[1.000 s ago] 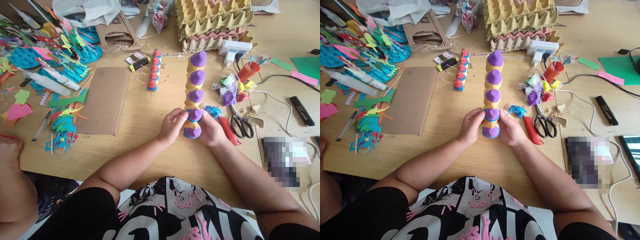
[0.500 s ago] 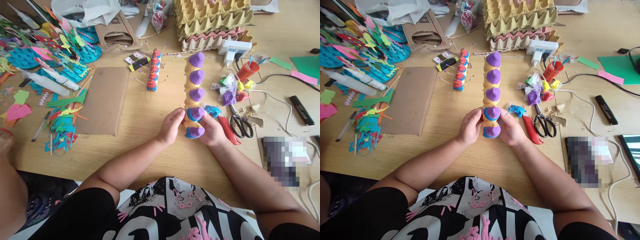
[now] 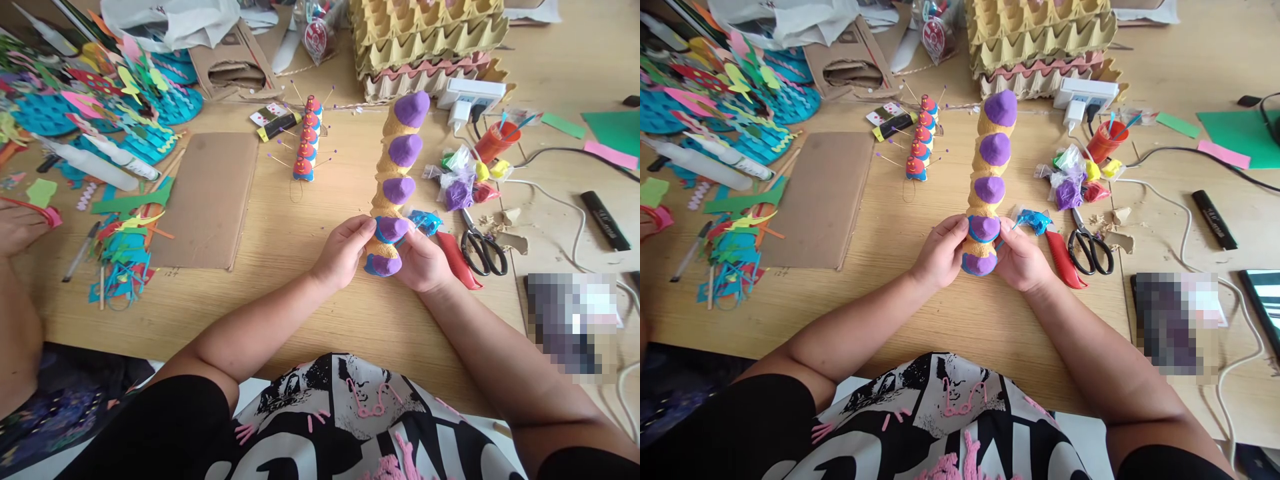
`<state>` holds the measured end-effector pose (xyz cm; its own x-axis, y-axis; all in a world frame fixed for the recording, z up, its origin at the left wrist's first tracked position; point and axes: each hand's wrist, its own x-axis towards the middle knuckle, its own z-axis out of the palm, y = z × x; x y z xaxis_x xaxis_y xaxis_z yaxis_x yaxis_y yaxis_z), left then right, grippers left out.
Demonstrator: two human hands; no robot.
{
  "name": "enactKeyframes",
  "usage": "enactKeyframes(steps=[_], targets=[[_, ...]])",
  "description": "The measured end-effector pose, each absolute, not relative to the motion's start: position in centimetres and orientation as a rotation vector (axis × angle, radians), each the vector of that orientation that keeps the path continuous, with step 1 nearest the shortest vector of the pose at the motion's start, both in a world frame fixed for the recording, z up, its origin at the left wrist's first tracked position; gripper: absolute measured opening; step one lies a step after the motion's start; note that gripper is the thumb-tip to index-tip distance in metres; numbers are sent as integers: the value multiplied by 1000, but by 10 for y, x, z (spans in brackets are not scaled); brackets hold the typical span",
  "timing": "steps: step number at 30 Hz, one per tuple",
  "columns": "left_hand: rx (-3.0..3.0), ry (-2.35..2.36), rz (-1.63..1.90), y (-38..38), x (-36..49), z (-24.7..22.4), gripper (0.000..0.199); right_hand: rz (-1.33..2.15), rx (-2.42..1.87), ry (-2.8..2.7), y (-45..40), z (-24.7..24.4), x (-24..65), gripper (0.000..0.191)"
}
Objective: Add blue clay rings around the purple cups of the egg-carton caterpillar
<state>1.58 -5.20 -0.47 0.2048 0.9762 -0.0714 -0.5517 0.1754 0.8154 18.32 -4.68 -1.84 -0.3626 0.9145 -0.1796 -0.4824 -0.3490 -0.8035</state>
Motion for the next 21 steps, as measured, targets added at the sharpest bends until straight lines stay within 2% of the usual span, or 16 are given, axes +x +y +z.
enactKeyframes(steps=[5,21], targets=[[662,741,1175,-52,14,-1,34,1857,-775,-820,-46,-25,185,40],[592,698,983,-47,8,-6,44,1927,-731,-831,-48,-13,181,41]])
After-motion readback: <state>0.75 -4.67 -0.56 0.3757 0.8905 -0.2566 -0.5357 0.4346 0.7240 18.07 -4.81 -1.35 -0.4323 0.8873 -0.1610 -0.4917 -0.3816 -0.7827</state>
